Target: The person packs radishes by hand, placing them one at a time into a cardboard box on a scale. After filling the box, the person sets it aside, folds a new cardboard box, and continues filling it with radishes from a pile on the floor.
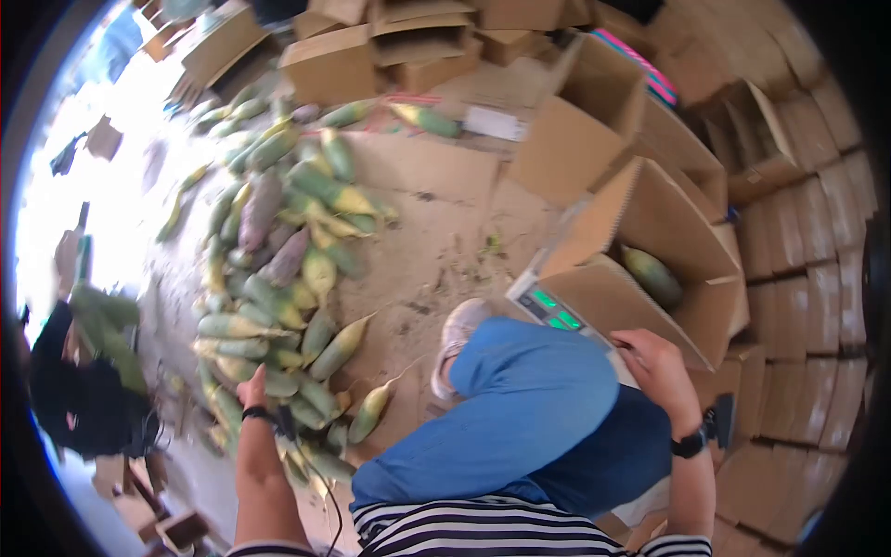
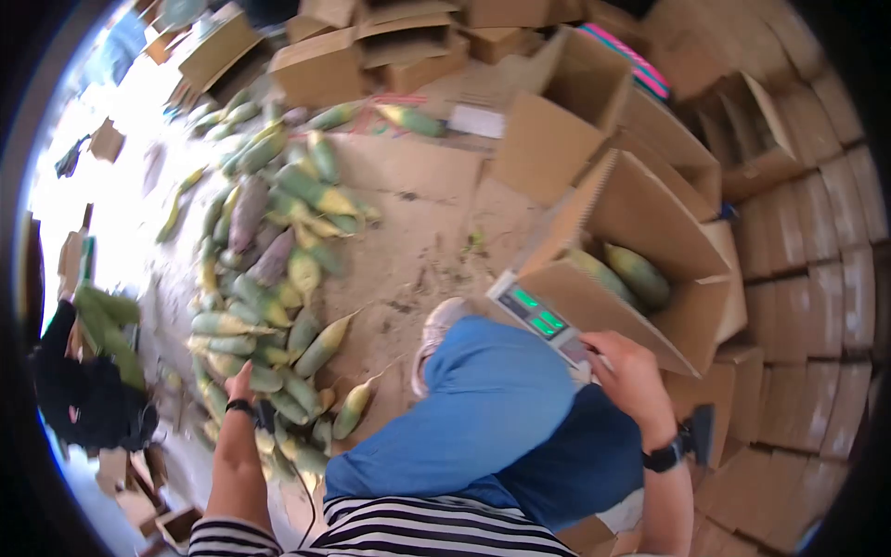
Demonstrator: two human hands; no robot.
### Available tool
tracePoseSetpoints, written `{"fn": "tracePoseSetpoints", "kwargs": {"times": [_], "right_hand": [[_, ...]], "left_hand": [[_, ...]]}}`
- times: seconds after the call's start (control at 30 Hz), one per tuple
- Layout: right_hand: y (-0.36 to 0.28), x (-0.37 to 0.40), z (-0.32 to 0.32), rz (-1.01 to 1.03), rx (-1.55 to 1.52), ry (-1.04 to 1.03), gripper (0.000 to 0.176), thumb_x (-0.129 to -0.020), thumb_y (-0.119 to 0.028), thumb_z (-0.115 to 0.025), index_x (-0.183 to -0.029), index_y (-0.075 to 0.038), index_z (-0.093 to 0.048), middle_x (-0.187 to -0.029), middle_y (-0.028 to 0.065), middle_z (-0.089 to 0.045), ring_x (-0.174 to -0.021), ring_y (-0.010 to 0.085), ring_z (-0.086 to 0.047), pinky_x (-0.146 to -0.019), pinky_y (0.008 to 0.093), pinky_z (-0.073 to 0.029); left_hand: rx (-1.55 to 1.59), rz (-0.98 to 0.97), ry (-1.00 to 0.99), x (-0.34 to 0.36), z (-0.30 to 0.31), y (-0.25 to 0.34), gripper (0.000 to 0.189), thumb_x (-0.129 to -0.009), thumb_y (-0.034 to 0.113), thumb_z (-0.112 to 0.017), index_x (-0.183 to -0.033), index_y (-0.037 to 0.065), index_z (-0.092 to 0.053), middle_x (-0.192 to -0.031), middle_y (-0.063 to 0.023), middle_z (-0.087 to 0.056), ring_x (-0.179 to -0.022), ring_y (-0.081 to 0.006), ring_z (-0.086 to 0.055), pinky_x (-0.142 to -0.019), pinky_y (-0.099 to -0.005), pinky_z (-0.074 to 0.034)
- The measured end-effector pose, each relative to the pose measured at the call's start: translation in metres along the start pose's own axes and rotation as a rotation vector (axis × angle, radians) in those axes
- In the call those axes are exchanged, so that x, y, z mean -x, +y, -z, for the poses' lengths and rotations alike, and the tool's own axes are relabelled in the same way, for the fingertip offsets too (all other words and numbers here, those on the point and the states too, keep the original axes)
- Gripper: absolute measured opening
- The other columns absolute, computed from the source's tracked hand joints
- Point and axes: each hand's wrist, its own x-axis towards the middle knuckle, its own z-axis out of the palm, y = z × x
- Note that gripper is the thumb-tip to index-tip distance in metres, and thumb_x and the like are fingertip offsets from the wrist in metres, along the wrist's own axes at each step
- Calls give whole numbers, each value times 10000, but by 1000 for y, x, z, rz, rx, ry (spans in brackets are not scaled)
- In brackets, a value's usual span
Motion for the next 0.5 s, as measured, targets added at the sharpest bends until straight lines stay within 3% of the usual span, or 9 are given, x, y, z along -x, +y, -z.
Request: {"fn": "tracePoseSetpoints", "kwargs": {"times": [0.03, 0.07, 0.1, 0.13, 0.17, 0.23, 0.33, 0.43, 0.5], "right_hand": [[1, 0, -1, 17, 35, -4, 222, -866, -38, -622, -1086, -29, -652, -998, 160, -671, -925, 322, -655, -795, 383, -525], [4, 1, -3, 28, 73, -9, 225, -864, -65, -636, -1088, -45, -652, -999, 155, -670, -924, 330, -649, -788, 394, -525], [8, 3, -6, 36, 128, 7, 222, -864, -86, -641, -1085, -59, -650, -988, 151, -668, -917, 336, -644, -781, 405, -523], [12, 4, -10, 48, 179, 18, 220, -865, -107, -645, -1082, -72, -648, -978, 147, -665, -909, 342, -639, -774, 417, -521], [15, 4, -11, 55, 201, 5, 216, -866, -111, -645, -1079, -79, -644, -974, 141, -663, -905, 343, -638, -770, 417, -522], [17, 3, -12, 48, 230, 6, 212, -867, -115, -644, -1077, -86, -640, -970, 136, -661, -901, 344, -637, -766, 418, -524], [12, -4, -9, 128, 136, 49, 227, -875, -131, -624, -1100, -100, -628, -911, 136, -641, -864, 353, -624, -724, 430, -522], [-10, -12, 7, 167, -2, 91, 289, -861, -143, -668, -1142, -84, -631, -1010, 126, -660, -915, 323, -642, -784, 366, -538], [-37, -11, 23, 402, 45, 558, 402, -823, -166, -705, -1210, -107, -615, -1119, 123, -634, -991, 320, -631, -828, 398, -534]], "left_hand": [[-23, 119, 29, -2, 0, 1, 633, -679, 338, -875, -1130, -52, -661, -1099, -167, -687, -968, -289, -664, -853, -401, -533], [314, 79, -119, 15, -5, 5, 455, -738, 221, -834, -1083, -28, -673, -1051, -122, -688, -891, -253, -678, -760, -393, -558], [328, 149, -157, 46, -8, 32, 369, -762, 131, -802, -1061, -30, -656, -1012, -89, -678, -812, -219, -673, -678, -374, -564], [481, -15, -340, 56, -14, 29, 394, -762, 104, -789, -1092, -34, -625, -989, -88, -671, -784, -207, -663, -668, -362, -561], [375, -224, -289, 57, -30, 27, 425, -768, 74, -767, -1140, -31, -591, -970, -88, -662, -779, -203, -654, -673, -349, -552], [230, -316, -371, 89, -50, 47, 474, -763, 97, -768, -1175, -12, -562, -1046, -88, -632, -870, -189, -635, -761, -310, -524], [7, -762, -532, 207, -68, 156, 600, -694, 100, -780, -1224, -7, -521, -1137, -122, -569, -1059, -247, -568, -889, -348, -475], [-234, -1268, -490, 330, -75, 284, 702, -623, 121, -765, -1263, 7, -498, -1126, -167, -524, -1071, -339, -513, -915, -430, -446], [-318, -1627, -485, 385, -84, 341, 728, -597, 141, -769, -1267, 25, -508, -1125, -160, -517, -1041, -345, -516, -911, -444, -434]]}}
